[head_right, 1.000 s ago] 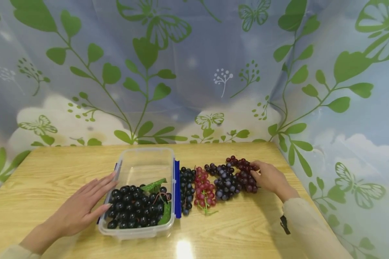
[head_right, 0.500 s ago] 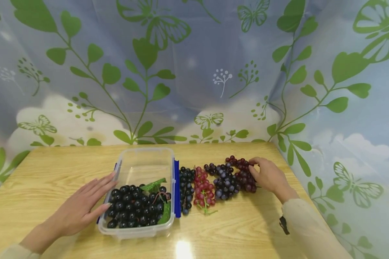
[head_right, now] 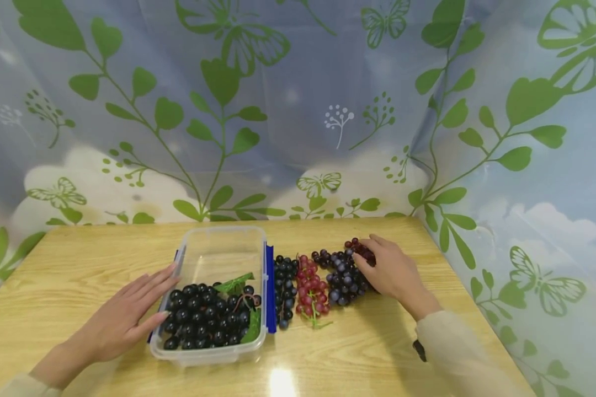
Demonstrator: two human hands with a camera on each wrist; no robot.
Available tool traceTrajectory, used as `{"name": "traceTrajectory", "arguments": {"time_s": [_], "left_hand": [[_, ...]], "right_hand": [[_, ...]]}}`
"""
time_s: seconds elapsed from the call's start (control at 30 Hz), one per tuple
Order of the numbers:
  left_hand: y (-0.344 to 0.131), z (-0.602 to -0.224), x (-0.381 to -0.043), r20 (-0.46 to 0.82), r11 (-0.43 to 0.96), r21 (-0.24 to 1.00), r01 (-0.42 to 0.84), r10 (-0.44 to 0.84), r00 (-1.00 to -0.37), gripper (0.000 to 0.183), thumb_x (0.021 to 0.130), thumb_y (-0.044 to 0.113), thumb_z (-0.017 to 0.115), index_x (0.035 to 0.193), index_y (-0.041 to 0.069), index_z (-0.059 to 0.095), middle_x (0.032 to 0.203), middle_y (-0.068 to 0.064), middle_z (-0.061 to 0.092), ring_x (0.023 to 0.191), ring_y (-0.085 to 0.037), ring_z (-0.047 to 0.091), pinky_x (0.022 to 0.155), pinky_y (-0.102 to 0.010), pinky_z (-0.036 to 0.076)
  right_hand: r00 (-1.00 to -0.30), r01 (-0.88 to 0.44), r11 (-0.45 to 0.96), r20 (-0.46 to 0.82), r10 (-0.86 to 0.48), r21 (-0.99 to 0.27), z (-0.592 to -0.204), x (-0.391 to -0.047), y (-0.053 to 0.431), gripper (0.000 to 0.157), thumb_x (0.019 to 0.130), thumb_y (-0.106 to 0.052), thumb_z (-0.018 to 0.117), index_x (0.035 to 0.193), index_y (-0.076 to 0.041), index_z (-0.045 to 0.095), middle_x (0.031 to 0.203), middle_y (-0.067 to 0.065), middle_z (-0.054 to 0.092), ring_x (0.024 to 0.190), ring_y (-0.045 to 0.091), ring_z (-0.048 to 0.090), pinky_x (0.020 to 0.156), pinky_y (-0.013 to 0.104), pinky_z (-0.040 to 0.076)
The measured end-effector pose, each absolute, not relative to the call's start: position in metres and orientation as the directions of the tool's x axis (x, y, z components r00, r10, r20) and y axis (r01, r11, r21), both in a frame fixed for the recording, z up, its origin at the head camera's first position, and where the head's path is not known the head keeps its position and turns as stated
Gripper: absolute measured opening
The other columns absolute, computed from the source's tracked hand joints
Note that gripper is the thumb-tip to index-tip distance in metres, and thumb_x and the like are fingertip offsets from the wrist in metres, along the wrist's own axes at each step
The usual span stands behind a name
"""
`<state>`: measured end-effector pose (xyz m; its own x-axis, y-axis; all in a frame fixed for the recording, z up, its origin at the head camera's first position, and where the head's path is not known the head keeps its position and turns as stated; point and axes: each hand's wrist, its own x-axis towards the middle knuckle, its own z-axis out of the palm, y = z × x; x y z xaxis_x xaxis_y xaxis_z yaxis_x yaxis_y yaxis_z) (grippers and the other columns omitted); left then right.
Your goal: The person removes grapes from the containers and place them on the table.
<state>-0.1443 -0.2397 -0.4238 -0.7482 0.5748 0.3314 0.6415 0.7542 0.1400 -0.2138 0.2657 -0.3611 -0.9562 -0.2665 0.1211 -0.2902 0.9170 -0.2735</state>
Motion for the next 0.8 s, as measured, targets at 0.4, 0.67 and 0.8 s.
{"name": "traceTrajectory", "arguments": {"time_s": [0.4, 0.67, 0.8], "left_hand": [[-0.241, -0.425, -0.145, 0.338, 0.752, 0.137, 0.645, 0.577, -0.744, 0.059, 0.097, 0.035, 0.053, 0.15, 0.015, 0.034, 0.157, -0.005, 0.023, 0.14, -0.022, 0.025, 0.114, -0.035, 0.014], [-0.241, -0.426, -0.146, 0.33, 0.754, 0.139, 0.642, 0.576, -0.748, 0.062, 0.098, 0.035, 0.052, 0.153, 0.022, 0.026, 0.157, -0.002, 0.02, 0.14, -0.023, 0.025, 0.114, -0.036, 0.014], [-0.241, -0.426, -0.146, 0.33, 0.754, 0.143, 0.641, 0.574, -0.749, 0.063, 0.098, 0.035, 0.052, 0.153, 0.023, 0.025, 0.158, -0.002, 0.02, 0.14, -0.023, 0.025, 0.114, -0.035, 0.013]], "right_hand": [[-0.919, -0.392, 0.892, 0.144, -0.367, -0.225, -0.364, -0.2, 0.228, 0.062, 0.097, -0.055, 0.042, 0.143, -0.012, 0.047, 0.148, 0.019, 0.034, 0.132, 0.045, 0.032, 0.102, 0.063, 0.029], [-0.858, -0.502, 0.859, 0.188, -0.478, -0.106, -0.364, -0.187, 0.196, 0.058, 0.096, -0.052, 0.047, 0.143, -0.018, 0.048, 0.15, 0.012, 0.034, 0.136, 0.038, 0.029, 0.107, 0.055, 0.029], [-0.818, -0.551, 0.834, 0.221, -0.532, -0.034, -0.363, -0.181, 0.177, 0.058, 0.096, -0.057, 0.043, 0.144, -0.024, 0.046, 0.151, 0.007, 0.034, 0.137, 0.034, 0.029, 0.105, 0.055, 0.031]]}}
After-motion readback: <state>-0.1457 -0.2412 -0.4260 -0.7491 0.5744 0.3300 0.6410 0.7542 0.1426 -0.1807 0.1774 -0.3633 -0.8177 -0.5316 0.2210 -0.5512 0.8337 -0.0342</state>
